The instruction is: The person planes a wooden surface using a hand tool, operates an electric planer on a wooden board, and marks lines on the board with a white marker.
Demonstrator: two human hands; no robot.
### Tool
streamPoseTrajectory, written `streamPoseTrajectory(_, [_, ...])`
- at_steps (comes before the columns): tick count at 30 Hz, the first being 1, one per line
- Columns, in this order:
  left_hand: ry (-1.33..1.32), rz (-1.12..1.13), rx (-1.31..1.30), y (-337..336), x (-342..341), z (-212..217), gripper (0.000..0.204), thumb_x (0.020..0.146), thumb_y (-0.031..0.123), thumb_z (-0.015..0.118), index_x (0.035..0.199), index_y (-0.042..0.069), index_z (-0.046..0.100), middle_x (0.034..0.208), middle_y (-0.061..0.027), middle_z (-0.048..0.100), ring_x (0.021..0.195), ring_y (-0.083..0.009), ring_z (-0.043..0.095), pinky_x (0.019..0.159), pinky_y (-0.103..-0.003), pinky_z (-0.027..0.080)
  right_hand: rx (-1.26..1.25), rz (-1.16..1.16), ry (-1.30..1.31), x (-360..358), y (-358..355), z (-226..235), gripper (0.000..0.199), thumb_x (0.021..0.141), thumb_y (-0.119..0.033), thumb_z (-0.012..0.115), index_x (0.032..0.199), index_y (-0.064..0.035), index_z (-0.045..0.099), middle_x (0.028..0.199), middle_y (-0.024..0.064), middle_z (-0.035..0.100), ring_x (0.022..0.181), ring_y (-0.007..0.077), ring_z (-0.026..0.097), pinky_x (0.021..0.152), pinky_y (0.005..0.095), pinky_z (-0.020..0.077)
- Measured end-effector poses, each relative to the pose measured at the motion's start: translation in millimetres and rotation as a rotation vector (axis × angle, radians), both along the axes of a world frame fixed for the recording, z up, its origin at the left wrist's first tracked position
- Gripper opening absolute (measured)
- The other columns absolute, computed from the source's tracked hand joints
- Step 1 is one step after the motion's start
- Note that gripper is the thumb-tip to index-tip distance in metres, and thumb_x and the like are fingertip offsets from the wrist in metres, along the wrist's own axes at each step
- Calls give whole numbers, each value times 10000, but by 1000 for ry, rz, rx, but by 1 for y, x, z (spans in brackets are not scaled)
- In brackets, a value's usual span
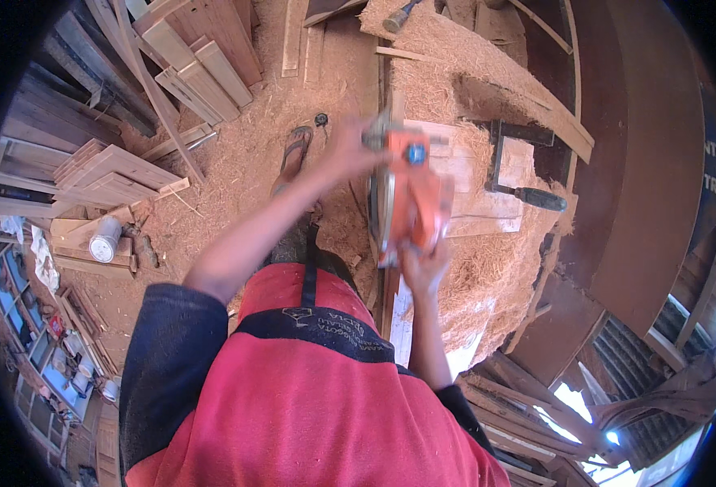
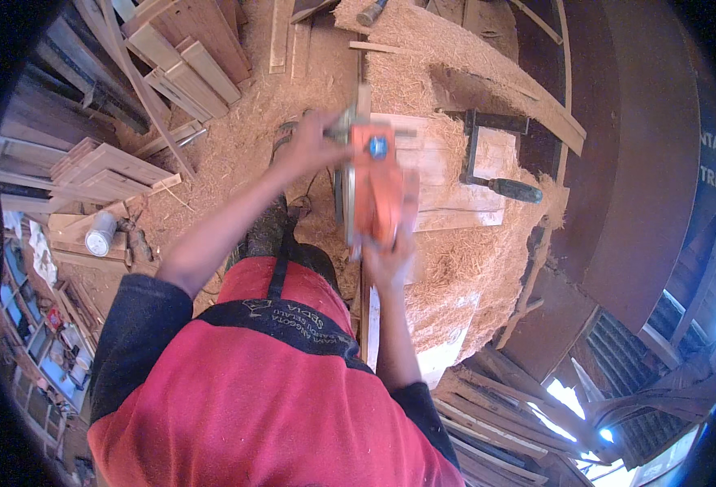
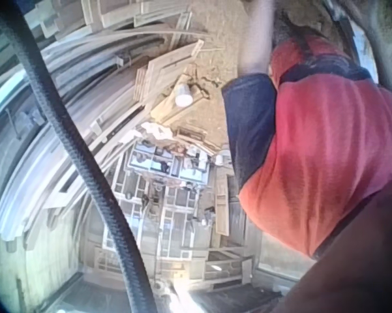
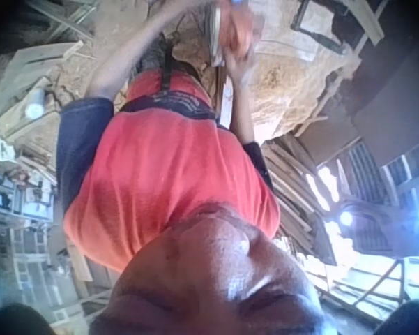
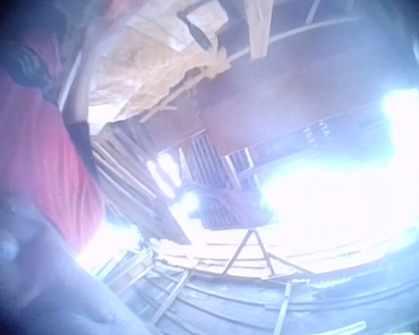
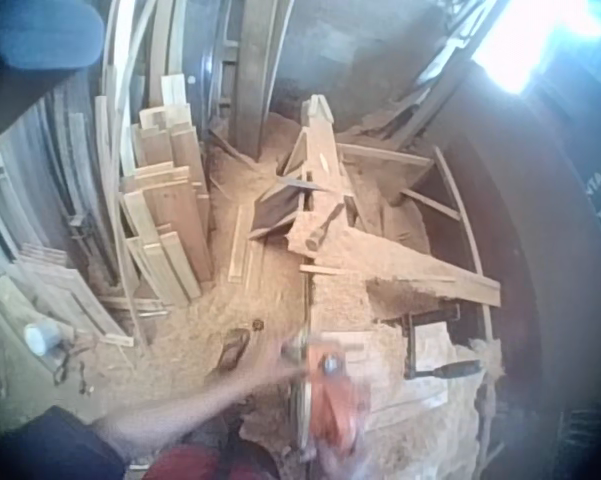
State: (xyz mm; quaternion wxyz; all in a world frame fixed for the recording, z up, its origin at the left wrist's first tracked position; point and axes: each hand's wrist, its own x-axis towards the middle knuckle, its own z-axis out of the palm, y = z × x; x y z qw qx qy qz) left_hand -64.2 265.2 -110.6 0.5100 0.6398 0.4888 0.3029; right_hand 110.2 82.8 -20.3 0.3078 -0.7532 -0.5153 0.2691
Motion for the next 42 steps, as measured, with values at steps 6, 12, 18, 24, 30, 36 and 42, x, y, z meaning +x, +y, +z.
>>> streamPoseTrajectory(6, [41, 51, -57, -150, 10, -2, 938, 697, 492, 854, 1476, 104, 502, 1218, -209, 515, 1195, -389, 468, 1037, -477, 394, -207, -123, 42, 10, -161, 6, 251, 743, -166, 760, 940, -38, 671, 759, 132, 678, 685, 244, 693, 636, 371, 533])
streamPoseTrajectory(12, [-58, 43, -206, -78, 5, 5, 932, 727, 415, 861, 1477, 22, 470, 1236, -258, 540, 1159, -389, 532, 1011, -446, 427, -77, 24, 9, 6, -71, 12, 257, 753, -137, 741, 972, -23, 669, 796, 137, 674, 696, 251, 671, 667, 382, 533])
streamPoseTrajectory(18, [-34, 49, 17, 72, -1, -19, 612, 721, 444, 861, 1102, -7, 699, 895, -179, 714, 815, -255, 681, 766, -395, 534, 132, 60, -9, -5, 82, -10, 318, 765, -120, 735, 1047, -2, 648, 859, 188, 659, 650, 305, 611, 644, 392, 508])
streamPoseTrajectory(24, [-103, -6, 56, 68, -1, -25, 636, 727, 429, 861, 1138, -22, 684, 852, -151, 704, 791, -210, 666, 735, -362, 533, 88, 14, 44, -2, 68, -15, 335, 757, -132, 760, 1046, -4, 647, 825, 205, 654, 628, 307, 610, 626, 388, 510])
streamPoseTrajectory(30, [111, -32, -85, -133, 6, 7, 949, 726, 471, 860, 1451, -9, 482, 1286, -258, 513, 1198, -406, 493, 1052, -471, 403, -112, -103, 165, 4, -133, 10, 297, 765, -145, 767, 1022, -25, 679, 735, 100, 661, 660, 222, 656, 659, 376, 539])
streamPoseTrajectory(36, [38, -10, -162, -112, 7, -1, 985, 729, 478, 860, 1492, 18, 440, 1318, -270, 495, 1229, -414, 483, 1071, -470, 398, -164, -68, 115, 10, -110, 8, 273, 741, -98, 720, 998, -17, 675, 795, 99, 671, 733, 192, 655, 681, 370, 532])
streamPoseTrajectory(42, [-113, 17, 38, 46, -1, -9, 596, 722, 396, 871, 1134, 1, 699, 980, -193, 712, 907, -243, 678, 811, -391, 532, 73, 20, 42, 0, 47, -11, 271, 762, -113, 695, 1003, 3, 650, 750, 104, 656, 670, 179, 629, 629, 344, 512])
